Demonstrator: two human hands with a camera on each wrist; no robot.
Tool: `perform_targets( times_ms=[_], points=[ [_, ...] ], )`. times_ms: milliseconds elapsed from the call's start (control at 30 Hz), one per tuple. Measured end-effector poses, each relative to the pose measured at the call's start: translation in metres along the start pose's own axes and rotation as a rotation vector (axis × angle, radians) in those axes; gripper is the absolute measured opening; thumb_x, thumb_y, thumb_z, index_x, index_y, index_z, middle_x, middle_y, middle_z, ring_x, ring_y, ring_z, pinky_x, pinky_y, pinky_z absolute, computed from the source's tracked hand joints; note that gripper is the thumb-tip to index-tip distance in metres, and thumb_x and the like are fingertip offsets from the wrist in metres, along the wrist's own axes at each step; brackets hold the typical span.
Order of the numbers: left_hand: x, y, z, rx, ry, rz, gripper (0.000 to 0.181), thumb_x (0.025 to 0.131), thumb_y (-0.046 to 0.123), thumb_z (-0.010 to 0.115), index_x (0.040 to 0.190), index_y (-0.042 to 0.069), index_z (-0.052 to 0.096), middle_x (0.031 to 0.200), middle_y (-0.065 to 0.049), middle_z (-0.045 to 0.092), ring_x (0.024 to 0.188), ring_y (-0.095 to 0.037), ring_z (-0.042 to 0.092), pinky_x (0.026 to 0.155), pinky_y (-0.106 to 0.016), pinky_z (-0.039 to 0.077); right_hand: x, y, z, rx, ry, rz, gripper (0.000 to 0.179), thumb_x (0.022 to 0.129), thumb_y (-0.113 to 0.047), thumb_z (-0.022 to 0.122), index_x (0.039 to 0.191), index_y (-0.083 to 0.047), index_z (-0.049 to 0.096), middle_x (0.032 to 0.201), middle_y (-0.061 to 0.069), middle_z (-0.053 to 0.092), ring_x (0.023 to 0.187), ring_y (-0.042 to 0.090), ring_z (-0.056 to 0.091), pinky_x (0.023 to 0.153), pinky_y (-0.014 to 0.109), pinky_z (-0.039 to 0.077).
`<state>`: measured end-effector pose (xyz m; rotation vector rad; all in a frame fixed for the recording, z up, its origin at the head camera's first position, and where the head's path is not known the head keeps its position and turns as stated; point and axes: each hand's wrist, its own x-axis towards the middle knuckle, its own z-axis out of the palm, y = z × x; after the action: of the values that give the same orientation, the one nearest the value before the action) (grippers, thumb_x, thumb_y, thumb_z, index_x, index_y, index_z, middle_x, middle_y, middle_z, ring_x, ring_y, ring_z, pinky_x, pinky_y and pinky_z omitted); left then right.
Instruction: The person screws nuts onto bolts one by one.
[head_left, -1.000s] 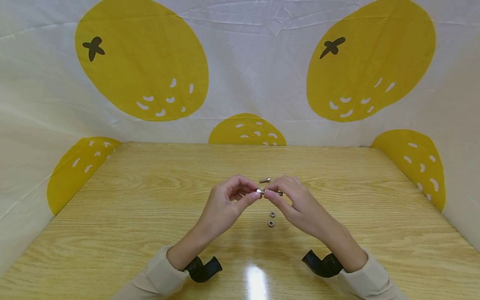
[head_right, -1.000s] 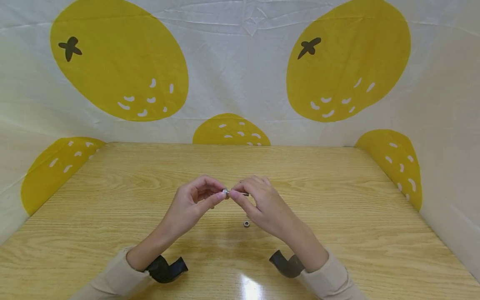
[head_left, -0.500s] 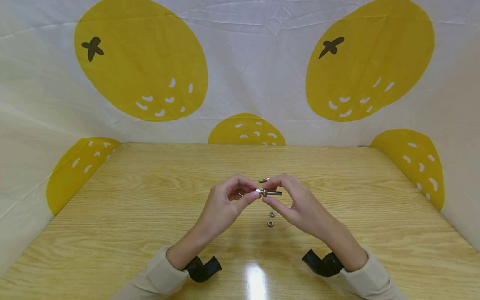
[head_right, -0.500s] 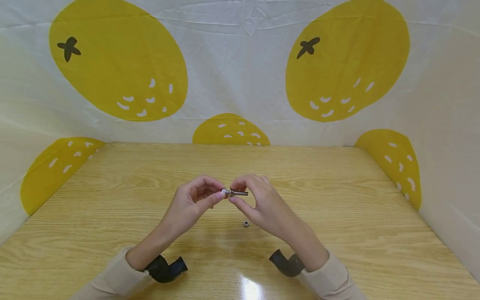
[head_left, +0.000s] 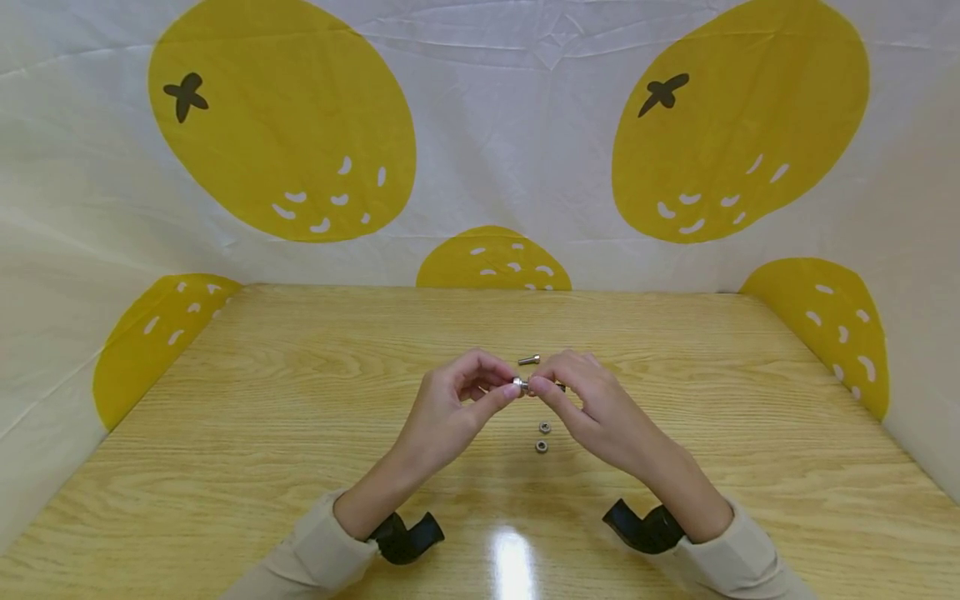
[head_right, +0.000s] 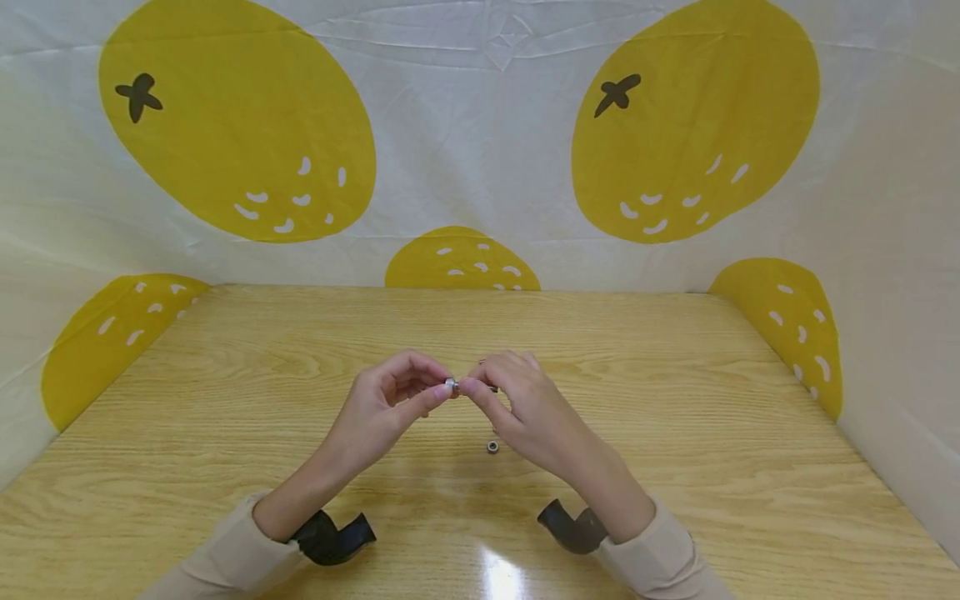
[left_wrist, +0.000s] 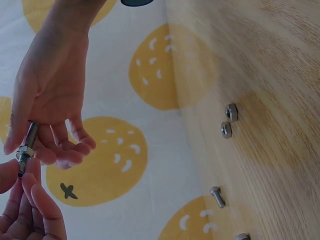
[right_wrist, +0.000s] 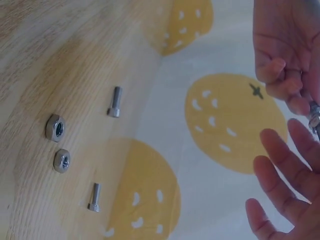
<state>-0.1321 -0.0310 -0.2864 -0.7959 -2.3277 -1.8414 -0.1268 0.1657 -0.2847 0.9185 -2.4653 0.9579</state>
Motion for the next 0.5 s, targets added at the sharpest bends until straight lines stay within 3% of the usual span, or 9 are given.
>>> perform_targets(
  times_ms=[167,267,500],
  points=[
    [0.0001,-0.0002,-0.0004,0.008,0.003,-0.006,0.014,0.087,0.016,0.066,0.098,0.008,0.064,0.088,-0.005,0.065,0.076,-0.015,0.059,0.069,-0.026,0.050,-0.0017,-0.0025,-0.0024,0.015,-0.031,0.077,0.026,0.092,-0.022,0.059,0.115,-0.012,0.056,0.105,-0.004,0.059,0.100,0.013,0.052,0.084,0.038,0.045],
    [0.0003,-0.0008,-0.0003,0.014,0.004,-0.005,0.014,0.087,0.016,0.066,0.098,0.008,0.064,0.088,-0.005,0.065,0.076,-0.014,0.059,0.069,-0.027,0.051,-0.0018,-0.0016,-0.0022,0.025,-0.010,0.025,0.036,0.086,-0.017,0.067,0.118,-0.010,0.051,0.106,-0.002,0.058,0.099,0.012,0.053,0.085,0.036,0.046],
    [0.0003,-0.0010,-0.0002,0.018,0.005,-0.011,0.013,0.087,0.016,0.066,0.098,0.008,0.064,0.088,-0.005,0.065,0.076,-0.014,0.059,0.069,-0.026,0.050,-0.0011,0.0017,0.0000,-0.007,0.043,-0.108,0.031,0.081,-0.005,0.070,0.107,-0.009,0.053,0.101,-0.003,0.060,0.095,0.011,0.055,0.084,0.031,0.047]
  ],
)
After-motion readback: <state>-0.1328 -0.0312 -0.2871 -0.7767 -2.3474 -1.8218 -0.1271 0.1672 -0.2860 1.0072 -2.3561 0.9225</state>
